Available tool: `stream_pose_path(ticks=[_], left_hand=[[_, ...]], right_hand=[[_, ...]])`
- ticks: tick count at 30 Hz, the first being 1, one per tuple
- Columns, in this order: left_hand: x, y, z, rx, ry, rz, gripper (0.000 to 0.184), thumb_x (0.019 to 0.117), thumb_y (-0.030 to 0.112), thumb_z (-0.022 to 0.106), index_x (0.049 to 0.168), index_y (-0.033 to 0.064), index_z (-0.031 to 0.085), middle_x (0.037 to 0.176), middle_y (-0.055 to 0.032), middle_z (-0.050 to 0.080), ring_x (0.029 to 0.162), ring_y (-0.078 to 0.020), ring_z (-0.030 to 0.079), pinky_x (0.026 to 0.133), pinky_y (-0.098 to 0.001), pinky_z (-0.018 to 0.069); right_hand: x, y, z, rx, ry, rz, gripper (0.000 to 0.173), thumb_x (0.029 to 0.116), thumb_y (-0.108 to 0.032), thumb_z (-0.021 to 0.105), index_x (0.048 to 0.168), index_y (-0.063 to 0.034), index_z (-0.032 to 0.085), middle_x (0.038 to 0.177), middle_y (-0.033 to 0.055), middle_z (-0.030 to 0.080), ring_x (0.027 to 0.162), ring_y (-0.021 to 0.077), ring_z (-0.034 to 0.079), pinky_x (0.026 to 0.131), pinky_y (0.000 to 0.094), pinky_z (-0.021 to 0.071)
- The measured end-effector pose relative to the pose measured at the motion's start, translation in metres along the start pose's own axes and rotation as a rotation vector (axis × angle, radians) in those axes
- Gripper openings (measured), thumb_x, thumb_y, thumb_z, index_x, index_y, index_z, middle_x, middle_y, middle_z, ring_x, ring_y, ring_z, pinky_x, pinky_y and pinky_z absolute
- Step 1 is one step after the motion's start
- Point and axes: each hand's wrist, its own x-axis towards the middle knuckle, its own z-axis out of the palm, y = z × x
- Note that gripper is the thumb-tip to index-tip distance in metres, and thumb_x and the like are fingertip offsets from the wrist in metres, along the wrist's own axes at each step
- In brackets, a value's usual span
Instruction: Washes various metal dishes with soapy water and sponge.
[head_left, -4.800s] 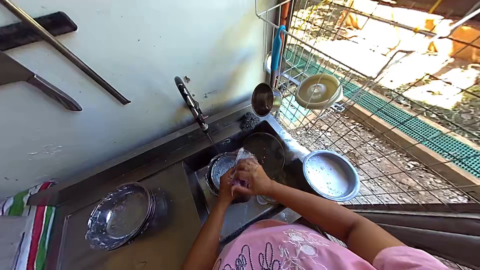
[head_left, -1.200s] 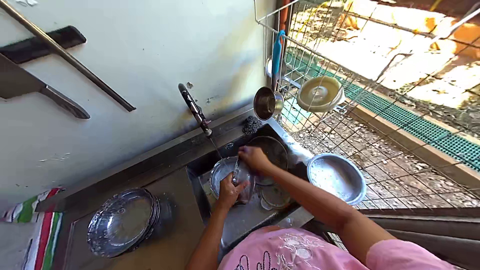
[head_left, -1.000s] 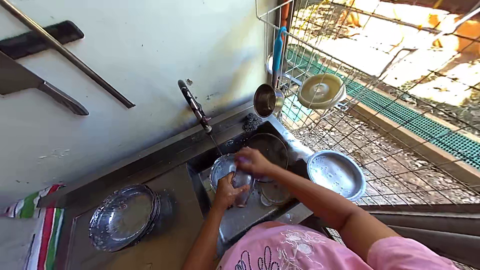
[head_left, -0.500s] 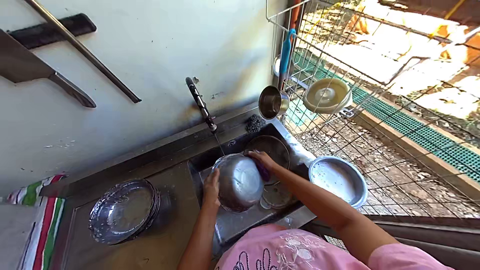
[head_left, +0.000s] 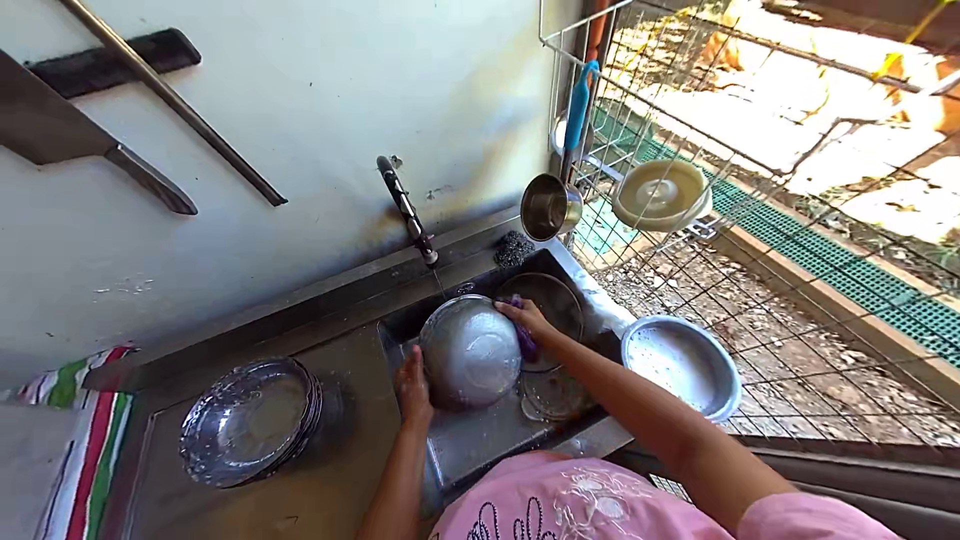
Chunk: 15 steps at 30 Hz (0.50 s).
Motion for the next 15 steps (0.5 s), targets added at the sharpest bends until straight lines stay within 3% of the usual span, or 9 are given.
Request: stream_pose_path(ticks=[2,4,5,6,8,11,13,14,15], left_hand=[[0.018,-0.019,0.005,-0.071,0.052,-0.065,0.047,0.1122,0.030,0.036,0.118,-0.0096,0.060,0.105,-0.0159,0.066,0.095,-0.0145,0.064,0.089,-0.0354,0.0542],[0.032,-0.026,0.005,-0.192,-0.182,-0.374,0.069,0.1092,0.056,0.015,0.151,0.0074,0.041,0.143,-0.0189,0.054,0.126,-0.0281,0.056,0.101,-0.0524,0.0490],[0.039,-0.028,0.005,-0.289,-0.299,-0.544,0.080,0.1026,0.069,0.009,0.154,0.0155,0.037,0.148,-0.0193,0.050,0.130,-0.0357,0.053,0.098,-0.0633,0.0464],[0.046,-0.033,0.005,-0.398,-0.370,-0.643,0.082,0.0992,0.073,0.010,0.146,0.0153,0.045,0.138,-0.0204,0.057,0.121,-0.0392,0.058,0.091,-0.0663,0.0492],[0.059,-0.043,0.002,-0.524,-0.463,-0.636,0.064,0.1012,0.057,0.014,0.120,0.0121,0.055,0.105,-0.0149,0.069,0.095,-0.0315,0.068,0.076,-0.0541,0.0576],[0.059,-0.043,0.005,-0.391,-0.361,-0.569,0.031,0.1025,0.023,0.027,0.119,0.0086,0.050,0.099,-0.0112,0.065,0.086,-0.0232,0.066,0.072,-0.0435,0.0571],[0.047,-0.045,0.024,-0.307,-0.289,-0.508,0.031,0.1051,0.018,0.032,0.127,0.0050,0.050,0.108,-0.0128,0.064,0.093,-0.0214,0.065,0.078,-0.0417,0.0561],[0.041,-0.048,0.035,-0.300,-0.298,-0.464,0.038,0.1096,0.024,0.031,0.138,0.0030,0.047,0.120,-0.0156,0.063,0.104,-0.0226,0.064,0.087,-0.0428,0.0550],[0.035,-0.052,0.045,-0.303,-0.330,-0.411,0.047,0.1128,0.031,0.026,0.147,0.0020,0.042,0.132,-0.0177,0.060,0.115,-0.0233,0.061,0.097,-0.0435,0.0525]], right_hand=[[-0.013,-0.004,0.013,-0.065,0.149,-0.153,0.022,0.0975,-0.017,0.066,0.097,0.0049,0.068,0.082,0.0054,0.069,0.076,0.0066,0.066,0.078,0.0292,0.0563],[-0.027,-0.005,0.022,-0.317,0.162,-0.354,0.032,0.0954,-0.025,0.066,0.097,0.0060,0.071,0.087,0.0121,0.073,0.085,0.0161,0.070,0.084,0.0379,0.0567],[-0.034,-0.002,0.024,-0.451,0.118,-0.473,0.037,0.0938,-0.028,0.066,0.096,0.0080,0.072,0.090,0.0187,0.074,0.089,0.0265,0.072,0.087,0.0473,0.0556],[-0.038,0.000,0.023,-0.554,0.046,-0.582,0.038,0.0910,-0.028,0.066,0.094,0.0094,0.072,0.091,0.0233,0.074,0.090,0.0346,0.072,0.086,0.0544,0.0552],[-0.037,-0.007,0.013,-0.641,-0.162,-0.563,0.034,0.0860,-0.023,0.071,0.092,0.0101,0.073,0.089,0.0238,0.073,0.088,0.0353,0.072,0.084,0.0550,0.0551],[-0.011,-0.026,0.002,-0.445,-0.271,-0.041,0.023,0.0956,-0.014,0.066,0.099,0.0081,0.067,0.083,0.0098,0.065,0.073,0.0123,0.061,0.075,0.0335,0.0532],[0.005,-0.022,0.013,-0.372,-0.159,0.090,0.035,0.1027,-0.025,0.062,0.118,0.0055,0.063,0.102,0.0154,0.067,0.088,0.0177,0.064,0.085,0.0361,0.0536],[0.010,-0.013,0.024,-0.402,-0.144,0.067,0.046,0.1037,-0.029,0.060,0.136,0.0037,0.057,0.127,0.0223,0.063,0.113,0.0263,0.063,0.101,0.0419,0.0496],[0.012,0.002,0.036,-0.475,-0.176,0.002,0.058,0.1039,-0.030,0.059,0.149,0.0027,0.045,0.151,0.0281,0.047,0.137,0.0360,0.050,0.115,0.0482,0.0398]])
